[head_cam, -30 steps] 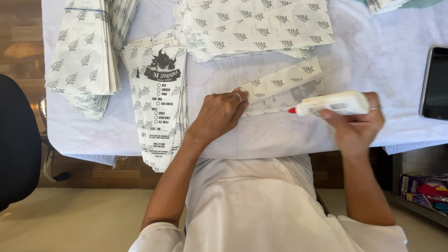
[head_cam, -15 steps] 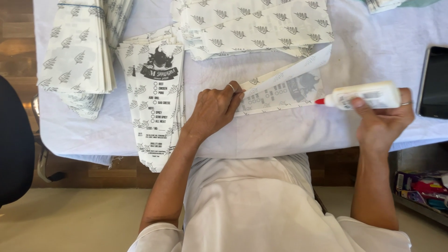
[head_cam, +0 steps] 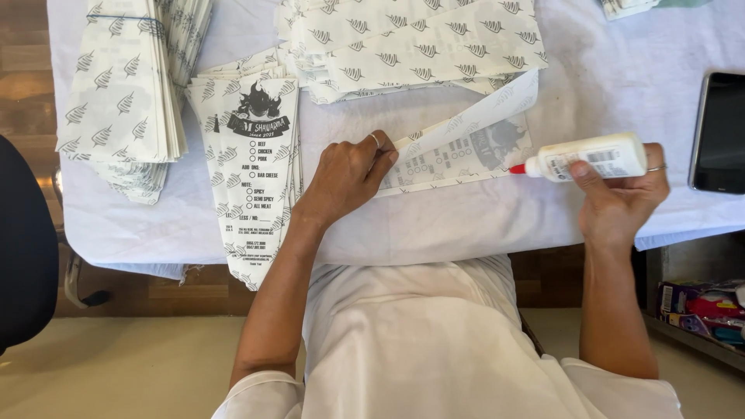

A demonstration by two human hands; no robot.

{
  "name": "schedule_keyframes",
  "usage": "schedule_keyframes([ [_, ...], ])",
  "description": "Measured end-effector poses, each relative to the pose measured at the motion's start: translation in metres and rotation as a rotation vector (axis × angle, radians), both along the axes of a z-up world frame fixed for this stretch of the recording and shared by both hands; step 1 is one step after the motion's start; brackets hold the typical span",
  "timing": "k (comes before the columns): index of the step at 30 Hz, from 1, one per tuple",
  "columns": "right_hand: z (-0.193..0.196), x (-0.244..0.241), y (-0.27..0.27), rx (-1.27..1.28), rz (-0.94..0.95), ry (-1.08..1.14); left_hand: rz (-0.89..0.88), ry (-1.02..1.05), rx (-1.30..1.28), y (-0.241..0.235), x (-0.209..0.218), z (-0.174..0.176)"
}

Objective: Applying glue to paper sheets and folding them to assemble packaging materials.

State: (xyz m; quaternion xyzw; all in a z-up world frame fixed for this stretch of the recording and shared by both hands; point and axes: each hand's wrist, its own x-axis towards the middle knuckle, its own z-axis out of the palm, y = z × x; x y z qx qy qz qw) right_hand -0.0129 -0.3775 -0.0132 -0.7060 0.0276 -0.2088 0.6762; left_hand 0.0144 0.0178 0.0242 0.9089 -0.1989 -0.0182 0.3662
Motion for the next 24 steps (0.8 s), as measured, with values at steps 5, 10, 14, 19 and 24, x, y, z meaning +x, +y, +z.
schedule_keyframes([
  [5,0.0,-0.002,0.06,-0.005,0.087,0.01,-0.02,0.159,-0.074,0.008,0.014,0.004],
  [10,-0.015,-0.001,0.111,0.019,0.187,-0.059,0.035,0.186,-0.269,0.012,0.023,-0.006],
  [14,-0.017,0.0,0.144,0.054,0.301,-0.072,0.038,0.261,-0.344,0.016,0.025,-0.002],
  [19,-0.025,-0.002,0.183,0.069,0.358,-0.084,0.052,0.322,-0.402,0.019,0.027,-0.009],
  [24,-0.027,-0.002,0.208,0.123,0.425,-0.06,0.029,0.354,-0.43,0.021,0.03,-0.014],
])
